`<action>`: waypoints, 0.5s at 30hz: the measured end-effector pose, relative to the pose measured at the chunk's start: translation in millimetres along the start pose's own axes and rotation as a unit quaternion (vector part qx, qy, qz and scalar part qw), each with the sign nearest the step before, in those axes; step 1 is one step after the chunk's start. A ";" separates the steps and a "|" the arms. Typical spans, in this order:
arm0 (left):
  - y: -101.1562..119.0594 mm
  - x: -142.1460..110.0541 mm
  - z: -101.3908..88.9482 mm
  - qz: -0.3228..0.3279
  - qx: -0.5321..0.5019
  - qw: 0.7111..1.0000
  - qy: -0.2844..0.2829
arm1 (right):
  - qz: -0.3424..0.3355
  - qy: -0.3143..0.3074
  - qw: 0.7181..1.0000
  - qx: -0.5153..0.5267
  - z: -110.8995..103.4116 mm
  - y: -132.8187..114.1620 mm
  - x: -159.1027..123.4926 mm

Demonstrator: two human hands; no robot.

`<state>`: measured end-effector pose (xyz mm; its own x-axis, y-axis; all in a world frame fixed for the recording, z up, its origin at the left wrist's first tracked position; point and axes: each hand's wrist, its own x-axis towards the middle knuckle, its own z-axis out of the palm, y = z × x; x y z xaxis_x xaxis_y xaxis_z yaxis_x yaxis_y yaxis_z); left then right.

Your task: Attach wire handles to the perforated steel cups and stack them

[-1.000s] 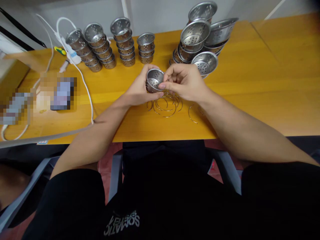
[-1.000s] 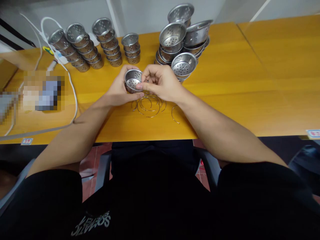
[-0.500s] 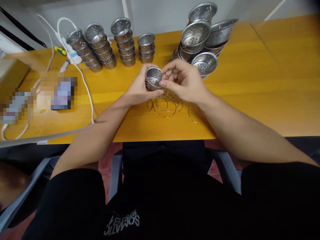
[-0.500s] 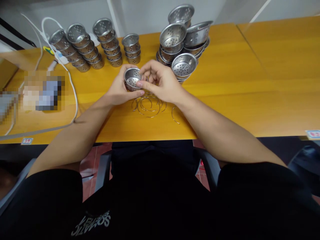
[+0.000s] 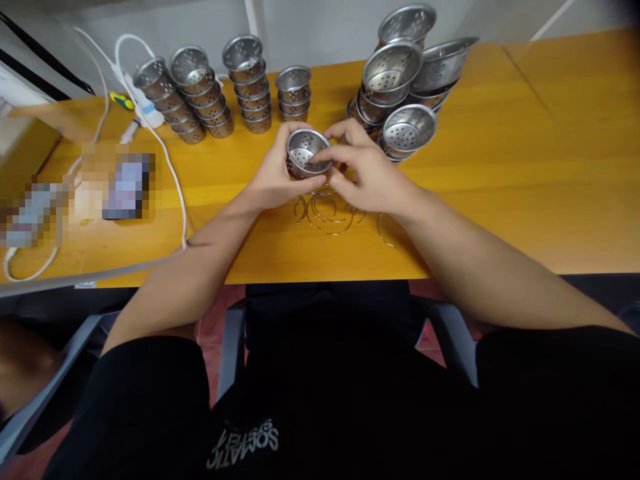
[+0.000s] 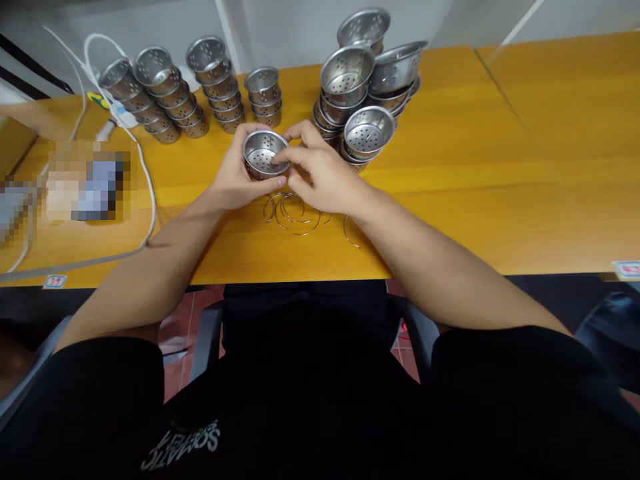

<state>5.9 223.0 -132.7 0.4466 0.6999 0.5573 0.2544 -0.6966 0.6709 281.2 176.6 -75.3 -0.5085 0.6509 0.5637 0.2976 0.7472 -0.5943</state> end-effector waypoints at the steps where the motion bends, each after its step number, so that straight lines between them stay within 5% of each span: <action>1: 0.6 -1.0 -0.5 0.001 -0.005 1.000 -0.001 | -0.006 -0.007 1.000 -0.002 0.4 0.1 -0.3; 10: 10.7 0.0 3.8 -0.030 -0.035 0.999 0.003 | -0.028 0.020 0.999 -0.005 -17.6 -14.3 2.9; 15: -0.9 -2.1 -0.8 -0.048 -0.046 0.998 0.001 | -0.110 0.032 0.991 -0.075 -71.7 -25.6 2.9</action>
<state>4.0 222.3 -134.0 0.4221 0.7628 0.4898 0.2158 -0.6094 0.7629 330.0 168.9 -17.3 -0.5227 0.4739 0.7087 0.3043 0.8802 -0.3641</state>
